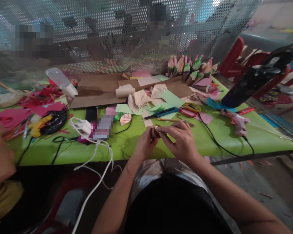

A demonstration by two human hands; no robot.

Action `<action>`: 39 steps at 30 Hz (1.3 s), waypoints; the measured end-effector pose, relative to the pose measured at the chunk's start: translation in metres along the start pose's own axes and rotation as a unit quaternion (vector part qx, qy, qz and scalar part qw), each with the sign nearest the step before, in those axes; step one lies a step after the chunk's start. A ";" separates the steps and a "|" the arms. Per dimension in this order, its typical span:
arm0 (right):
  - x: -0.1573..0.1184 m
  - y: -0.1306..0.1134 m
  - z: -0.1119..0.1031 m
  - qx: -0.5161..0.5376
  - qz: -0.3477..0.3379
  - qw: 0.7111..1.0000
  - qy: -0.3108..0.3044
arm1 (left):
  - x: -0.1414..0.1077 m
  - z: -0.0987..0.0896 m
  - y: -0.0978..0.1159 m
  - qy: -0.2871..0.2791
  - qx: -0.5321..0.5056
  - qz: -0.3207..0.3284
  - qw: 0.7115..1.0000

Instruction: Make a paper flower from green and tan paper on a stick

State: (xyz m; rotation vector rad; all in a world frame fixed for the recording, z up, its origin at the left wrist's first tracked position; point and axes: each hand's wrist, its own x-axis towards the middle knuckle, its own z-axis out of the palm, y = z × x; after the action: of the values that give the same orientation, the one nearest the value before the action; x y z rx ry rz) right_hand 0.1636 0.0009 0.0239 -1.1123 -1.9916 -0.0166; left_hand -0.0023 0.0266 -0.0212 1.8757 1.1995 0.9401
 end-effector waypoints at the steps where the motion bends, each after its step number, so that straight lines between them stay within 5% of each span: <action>1: -0.001 -0.001 -0.002 -0.006 -0.008 1.000 -0.018 | 0.000 0.000 0.000 0.002 -0.010 -0.005 1.000; 7: -0.004 0.000 -0.007 0.004 -0.039 0.998 -0.048 | 0.000 0.000 -0.001 0.009 -0.076 0.005 0.997; 18: 0.009 0.004 -0.011 0.016 -0.073 0.985 -0.158 | -0.003 0.001 -0.006 -0.010 -0.038 0.022 0.999; 22: 0.010 0.006 -0.009 0.035 -0.076 0.987 -0.140 | -0.002 0.001 -0.005 -0.001 -0.054 0.031 0.998; 29: 0.004 0.002 -0.004 -0.063 -0.052 0.996 -0.019 | -0.001 0.001 -0.007 0.040 -0.079 0.031 0.996; 39: -0.004 -0.004 0.008 -0.014 -0.003 0.993 -0.113 | -0.006 0.003 -0.011 0.034 -0.102 0.069 0.992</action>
State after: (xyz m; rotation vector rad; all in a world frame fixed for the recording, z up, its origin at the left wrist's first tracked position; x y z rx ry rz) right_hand 0.1568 -0.0012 0.0180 -1.1690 -2.2015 0.0821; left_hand -0.0065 0.0239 -0.0335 1.7914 0.9828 1.1649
